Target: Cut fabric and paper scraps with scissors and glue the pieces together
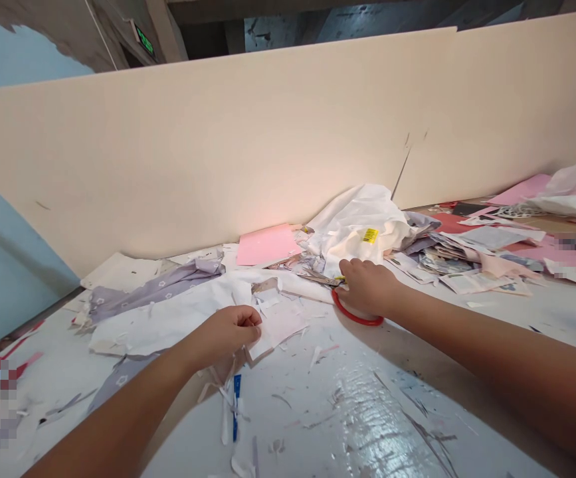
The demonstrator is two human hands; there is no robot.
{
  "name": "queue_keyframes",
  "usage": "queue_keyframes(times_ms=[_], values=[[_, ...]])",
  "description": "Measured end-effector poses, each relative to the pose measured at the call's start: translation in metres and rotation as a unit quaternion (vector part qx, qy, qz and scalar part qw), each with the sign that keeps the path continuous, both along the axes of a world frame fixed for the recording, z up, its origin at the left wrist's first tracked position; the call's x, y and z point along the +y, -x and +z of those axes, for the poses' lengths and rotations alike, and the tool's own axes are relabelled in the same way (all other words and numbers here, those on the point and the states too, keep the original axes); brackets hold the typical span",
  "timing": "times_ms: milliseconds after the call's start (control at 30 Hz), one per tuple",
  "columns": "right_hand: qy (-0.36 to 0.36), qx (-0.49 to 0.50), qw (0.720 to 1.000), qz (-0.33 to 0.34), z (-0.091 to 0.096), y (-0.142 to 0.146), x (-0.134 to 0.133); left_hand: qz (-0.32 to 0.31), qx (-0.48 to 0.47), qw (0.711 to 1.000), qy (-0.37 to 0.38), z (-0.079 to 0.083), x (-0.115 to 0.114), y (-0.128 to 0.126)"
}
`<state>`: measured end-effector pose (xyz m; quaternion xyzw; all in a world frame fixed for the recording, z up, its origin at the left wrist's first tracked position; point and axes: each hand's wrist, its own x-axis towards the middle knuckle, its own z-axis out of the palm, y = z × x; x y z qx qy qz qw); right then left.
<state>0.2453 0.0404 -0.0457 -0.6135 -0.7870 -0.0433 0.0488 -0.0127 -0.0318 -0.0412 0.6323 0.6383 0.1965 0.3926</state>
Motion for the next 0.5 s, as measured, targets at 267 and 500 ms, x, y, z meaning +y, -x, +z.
queue_keyframes(times_ms=[267,500], values=[[-0.079,0.005,0.992,0.098,0.000,0.017,-0.022,0.003,0.031,0.999,-0.020,-0.015,0.004,0.003],[-0.018,0.106,0.933,0.342,-0.006,0.034,-0.053,-0.004,0.024,1.000,-0.014,-0.016,0.004,0.002]])
